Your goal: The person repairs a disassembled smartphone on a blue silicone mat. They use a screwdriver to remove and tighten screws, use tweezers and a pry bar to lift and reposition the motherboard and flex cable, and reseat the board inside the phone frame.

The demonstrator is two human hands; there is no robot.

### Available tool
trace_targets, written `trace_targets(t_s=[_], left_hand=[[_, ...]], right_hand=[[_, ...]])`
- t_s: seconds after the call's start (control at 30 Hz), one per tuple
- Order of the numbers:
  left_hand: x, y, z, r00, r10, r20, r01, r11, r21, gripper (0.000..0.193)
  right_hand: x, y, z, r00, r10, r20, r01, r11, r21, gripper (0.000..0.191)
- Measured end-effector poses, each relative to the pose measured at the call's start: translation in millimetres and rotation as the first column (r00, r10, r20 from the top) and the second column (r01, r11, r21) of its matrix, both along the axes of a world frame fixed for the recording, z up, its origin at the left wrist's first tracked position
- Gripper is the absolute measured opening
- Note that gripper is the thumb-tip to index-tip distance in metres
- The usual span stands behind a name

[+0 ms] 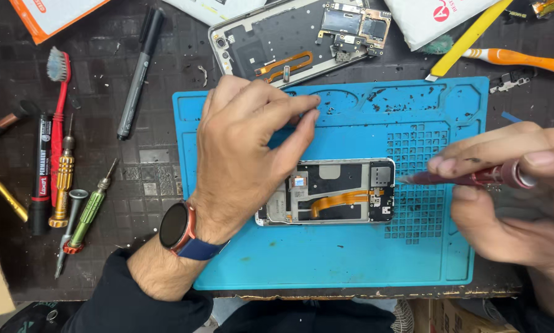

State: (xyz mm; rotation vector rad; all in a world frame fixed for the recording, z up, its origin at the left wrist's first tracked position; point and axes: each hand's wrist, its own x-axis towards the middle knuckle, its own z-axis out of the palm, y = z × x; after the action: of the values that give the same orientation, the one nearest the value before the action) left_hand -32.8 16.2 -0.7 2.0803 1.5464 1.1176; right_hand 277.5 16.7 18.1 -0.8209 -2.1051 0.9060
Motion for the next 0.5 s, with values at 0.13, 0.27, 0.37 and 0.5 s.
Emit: trace_targets(t_s=[0.13,0.27,0.37,0.5], left_hand=[[0,1,-1,0.998,-0.020,-0.051,0.020,1.000,0.007,0.015],[1,0,-1,0.995,-0.046,-0.084,0.047,0.999,0.005,0.018],[0,-1,0,0.995,-0.050,-0.082,0.051,0.999,-0.001,0.020],[2,-3,2,0.998,-0.039,-0.057,0.040,0.999,0.003,0.020]], right_hand=[[1,8,2,0.999,0.040,0.010,-0.039,0.998,-0.039,0.062],[-3,7,1,0.998,0.068,-0.007,-0.068,0.995,-0.074,0.059],[-7,4,2,0.999,0.049,0.012,-0.048,0.995,-0.086,0.056],[-9,5,3,0.998,0.041,0.056,-0.039,0.999,-0.025,0.052]])
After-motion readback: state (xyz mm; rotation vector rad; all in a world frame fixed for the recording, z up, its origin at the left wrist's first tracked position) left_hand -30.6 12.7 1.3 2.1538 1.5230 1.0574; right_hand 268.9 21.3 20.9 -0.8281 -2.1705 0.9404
